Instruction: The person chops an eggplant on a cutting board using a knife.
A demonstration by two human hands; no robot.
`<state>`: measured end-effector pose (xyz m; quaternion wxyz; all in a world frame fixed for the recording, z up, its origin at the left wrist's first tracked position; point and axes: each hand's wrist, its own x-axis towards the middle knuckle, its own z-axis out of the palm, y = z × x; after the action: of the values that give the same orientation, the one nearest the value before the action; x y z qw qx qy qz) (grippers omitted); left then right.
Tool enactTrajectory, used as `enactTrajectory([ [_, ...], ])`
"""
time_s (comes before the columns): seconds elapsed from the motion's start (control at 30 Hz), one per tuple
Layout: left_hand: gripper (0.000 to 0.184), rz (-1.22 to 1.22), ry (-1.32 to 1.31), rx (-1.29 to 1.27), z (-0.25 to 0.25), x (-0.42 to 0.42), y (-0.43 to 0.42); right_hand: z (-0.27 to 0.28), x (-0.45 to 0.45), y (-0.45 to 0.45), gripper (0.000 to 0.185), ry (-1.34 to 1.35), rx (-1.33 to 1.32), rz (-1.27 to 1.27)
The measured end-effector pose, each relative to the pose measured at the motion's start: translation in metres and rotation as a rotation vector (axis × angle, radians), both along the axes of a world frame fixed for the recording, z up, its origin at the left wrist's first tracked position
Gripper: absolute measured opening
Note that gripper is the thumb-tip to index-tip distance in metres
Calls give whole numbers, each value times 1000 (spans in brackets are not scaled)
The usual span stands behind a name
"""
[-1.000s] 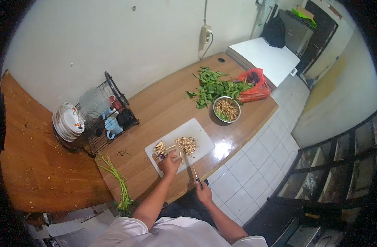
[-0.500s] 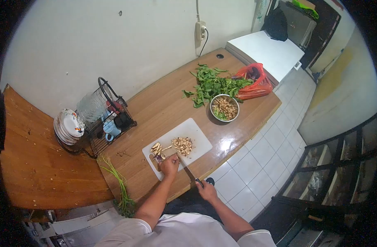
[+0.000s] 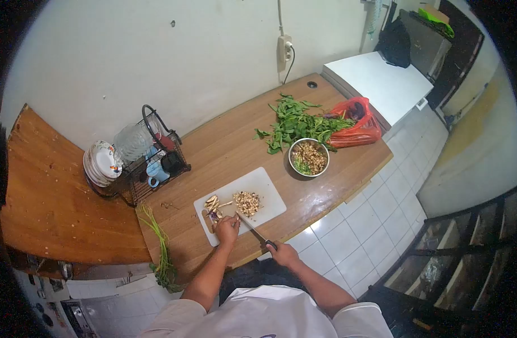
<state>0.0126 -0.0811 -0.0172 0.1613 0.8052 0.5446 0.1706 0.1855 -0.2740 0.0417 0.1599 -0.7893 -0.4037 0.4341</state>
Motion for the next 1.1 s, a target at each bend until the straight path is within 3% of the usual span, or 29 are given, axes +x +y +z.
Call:
enactTrajectory([
  [0.17, 21, -26, 87, 73, 3, 4, 0, -18, 0, 28, 53, -103, 50, 78],
  [0.37, 17, -46, 98, 66, 8, 0, -5, 8, 1, 26, 53, -129, 26, 111],
  [0.7, 18, 89, -17, 65, -11, -1, -13, -1, 8, 8, 58, -70, -2, 97],
  [1.1, 17, 65, -60, 25, -2, -2, -11, 13, -19, 12, 53, -115, -21, 29],
])
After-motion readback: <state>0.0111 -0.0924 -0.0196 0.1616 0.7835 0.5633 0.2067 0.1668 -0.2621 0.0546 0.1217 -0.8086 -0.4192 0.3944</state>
